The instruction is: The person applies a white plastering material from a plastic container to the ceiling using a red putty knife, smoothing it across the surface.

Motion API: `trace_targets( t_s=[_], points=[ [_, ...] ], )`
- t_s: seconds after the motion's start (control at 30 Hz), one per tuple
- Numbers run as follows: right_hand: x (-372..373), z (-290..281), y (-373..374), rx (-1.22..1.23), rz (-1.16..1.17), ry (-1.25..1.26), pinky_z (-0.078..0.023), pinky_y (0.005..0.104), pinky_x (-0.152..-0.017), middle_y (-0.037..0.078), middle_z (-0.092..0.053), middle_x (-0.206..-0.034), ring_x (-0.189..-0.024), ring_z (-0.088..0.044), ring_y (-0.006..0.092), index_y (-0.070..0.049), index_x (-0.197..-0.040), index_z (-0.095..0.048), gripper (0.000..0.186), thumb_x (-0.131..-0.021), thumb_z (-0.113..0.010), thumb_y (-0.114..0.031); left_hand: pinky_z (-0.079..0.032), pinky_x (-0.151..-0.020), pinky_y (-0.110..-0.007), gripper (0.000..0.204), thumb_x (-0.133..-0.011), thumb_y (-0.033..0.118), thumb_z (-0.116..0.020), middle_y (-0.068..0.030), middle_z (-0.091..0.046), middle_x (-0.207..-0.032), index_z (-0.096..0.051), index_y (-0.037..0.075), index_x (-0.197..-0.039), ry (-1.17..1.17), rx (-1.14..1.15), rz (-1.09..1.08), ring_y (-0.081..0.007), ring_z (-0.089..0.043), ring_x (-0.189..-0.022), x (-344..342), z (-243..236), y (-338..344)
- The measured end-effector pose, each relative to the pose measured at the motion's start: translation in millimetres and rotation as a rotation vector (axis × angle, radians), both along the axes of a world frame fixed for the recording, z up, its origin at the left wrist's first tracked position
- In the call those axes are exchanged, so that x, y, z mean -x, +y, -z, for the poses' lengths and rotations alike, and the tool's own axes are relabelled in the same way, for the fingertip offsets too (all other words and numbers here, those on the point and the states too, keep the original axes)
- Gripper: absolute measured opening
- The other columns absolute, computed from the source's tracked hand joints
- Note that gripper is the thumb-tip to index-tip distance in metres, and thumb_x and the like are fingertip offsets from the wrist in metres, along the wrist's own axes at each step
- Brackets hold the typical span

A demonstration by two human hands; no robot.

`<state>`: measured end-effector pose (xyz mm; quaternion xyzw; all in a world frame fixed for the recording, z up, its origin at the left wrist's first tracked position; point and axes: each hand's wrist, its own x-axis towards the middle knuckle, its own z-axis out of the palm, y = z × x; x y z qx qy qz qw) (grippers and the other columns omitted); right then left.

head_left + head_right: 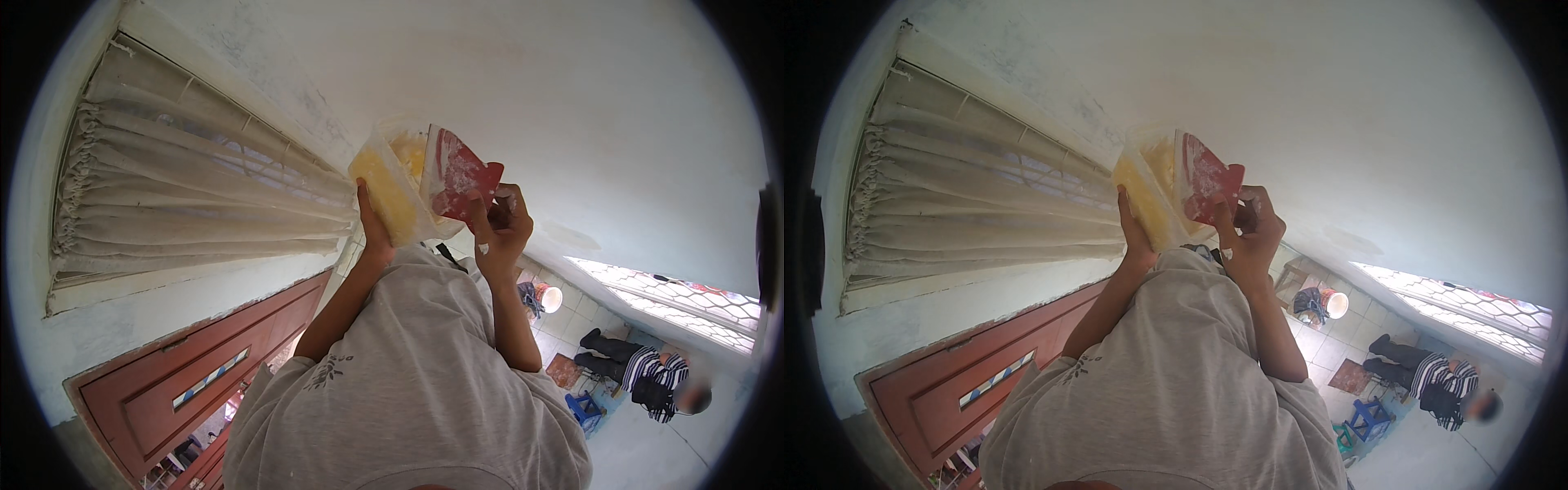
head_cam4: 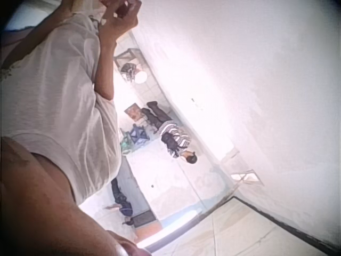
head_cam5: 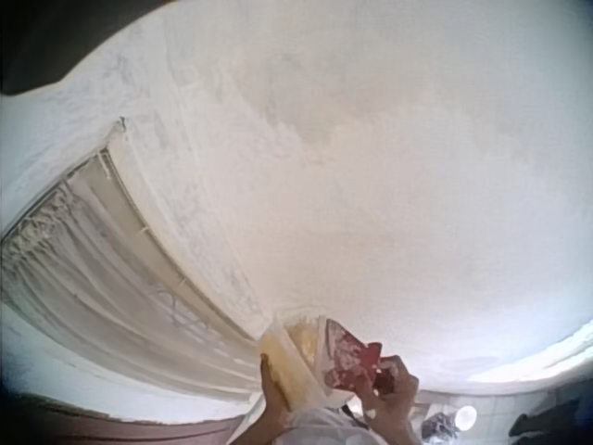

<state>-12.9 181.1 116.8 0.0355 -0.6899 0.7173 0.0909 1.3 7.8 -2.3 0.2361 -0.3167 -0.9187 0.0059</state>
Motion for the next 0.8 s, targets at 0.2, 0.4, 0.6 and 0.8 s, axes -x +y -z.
trace_targets(
  t_s=[0.2,0.4,0.6,0.8],
  points=[
    [16.4,-16.3,-4.4,-0.318,-0.141,0.016,-0.049,0.0258,-0.055,0.007,-0.067,-0.076,-0.063,-0.061,0.0079,0.002,-0.103,-0.065,0.01,-0.093,-0.065,-0.002,-0.049,-0.101,-0.039,0.076,-0.099,0.069,-0.029,-0.0105,-0.055,-0.134,-0.041,0.01,-0.146,0.044,-0.048,-0.099,-0.0241,-0.057,-0.121,-3.6,-11.0,8.2],
    [18.6,-11.2,-31.9,-0.808,-0.289,0.167,-0.053,0.0408,-0.059,0.019,-0.066,-0.075,-0.064,-0.066,0.0351,0.0,-0.1,-0.066,0.013,-0.091,-0.063,-0.008,-0.046,-0.105,-0.039,0.072,-0.102,0.066,-0.025,-0.0086,-0.051,-0.14,-0.038,0.012,-0.148,0.215,0.165,-0.153,-0.0238,-0.053,-0.126,-7.2,6.4,7.7],
    [22.5,15.0,-41.6,-0.774,-0.438,0.123,-0.051,0.0476,-0.059,0.022,-0.062,-0.069,-0.063,-0.064,0.0398,0.003,-0.088,-0.06,0.012,-0.091,-0.061,-0.009,-0.044,-0.108,-0.04,0.068,-0.103,0.064,-0.024,-0.0066,-0.048,-0.142,-0.035,0.016,-0.15,0.197,-0.019,-0.159,-0.0242,-0.051,-0.129,-6.0,20.0,0.3],
    [22.7,7.5,-47.5,-0.789,-0.387,0.14,-0.051,0.0472,-0.059,0.023,-0.064,-0.069,-0.063,-0.064,0.0404,0.004,-0.086,-0.062,0.012,-0.09,-0.061,-0.007,-0.04,-0.111,-0.04,0.067,-0.103,0.063,-0.025,-0.0063,-0.047,-0.144,-0.037,0.016,-0.15,0.186,0.03,-0.18,-0.0248,-0.048,-0.131,-7.8,23.5,-1.3]
  ],
)
